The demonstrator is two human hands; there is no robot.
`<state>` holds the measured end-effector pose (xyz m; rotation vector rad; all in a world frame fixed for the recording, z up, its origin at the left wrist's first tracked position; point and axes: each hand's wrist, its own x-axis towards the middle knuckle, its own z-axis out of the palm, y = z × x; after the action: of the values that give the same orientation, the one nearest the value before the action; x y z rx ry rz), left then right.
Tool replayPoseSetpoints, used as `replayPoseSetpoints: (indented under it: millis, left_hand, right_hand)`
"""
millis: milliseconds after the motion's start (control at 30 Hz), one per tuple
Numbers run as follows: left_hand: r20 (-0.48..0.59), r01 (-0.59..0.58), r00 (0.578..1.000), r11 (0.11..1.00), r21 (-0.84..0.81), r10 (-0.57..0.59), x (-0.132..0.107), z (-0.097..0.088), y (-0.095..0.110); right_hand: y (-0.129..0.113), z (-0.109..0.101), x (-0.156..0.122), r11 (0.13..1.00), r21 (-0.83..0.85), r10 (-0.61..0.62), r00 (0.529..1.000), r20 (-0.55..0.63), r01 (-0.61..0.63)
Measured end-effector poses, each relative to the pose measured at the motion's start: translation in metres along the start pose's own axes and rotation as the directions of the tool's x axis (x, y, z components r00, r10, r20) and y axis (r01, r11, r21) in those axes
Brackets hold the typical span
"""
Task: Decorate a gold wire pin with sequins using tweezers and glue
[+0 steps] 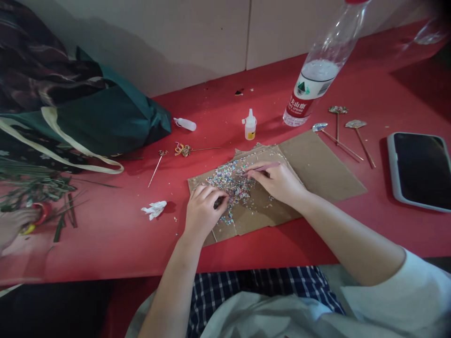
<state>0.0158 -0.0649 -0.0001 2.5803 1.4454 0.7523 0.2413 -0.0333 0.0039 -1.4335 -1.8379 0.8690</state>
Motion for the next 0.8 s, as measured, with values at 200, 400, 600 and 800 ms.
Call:
replayPoseSetpoints:
  millis: [200, 400, 600, 800]
  left_hand:
    - [0.007, 0.005, 1.0, 1.0, -0.002, -0.005, -0.0004, 0.0007, -0.0001]
    - [-0.004, -0.006, 1.0, 1.0, -0.005, 0.006, -0.0005, 0.0003, 0.0003]
    - [-0.001, -0.004, 1.0, 1.0, -0.001, 0.004, -0.0004, 0.0015, -0.0004]
    - [-0.002, -0.009, 1.0, 1.0, 0.0, 0.009, -0.0004, 0.0015, -0.0006]
  right_hand:
    - [-0.0031, 0.0013, -0.0002, 0.997, -0.068, -0.024, 0.998, 0.052, 0.027]
    - [-0.0032, 0.0031, -0.0009, 0.996, -0.086, -0.018, 0.999, 0.031, 0.02]
    - [-0.0008, 0.0036, -0.0012, 0.996, -0.086, -0.006, 1.0, 0.016, 0.007]
    - [-0.0003, 0.0046, -0.0007, 0.995, -0.091, -0.029, 1.0, 0.012, 0.03]
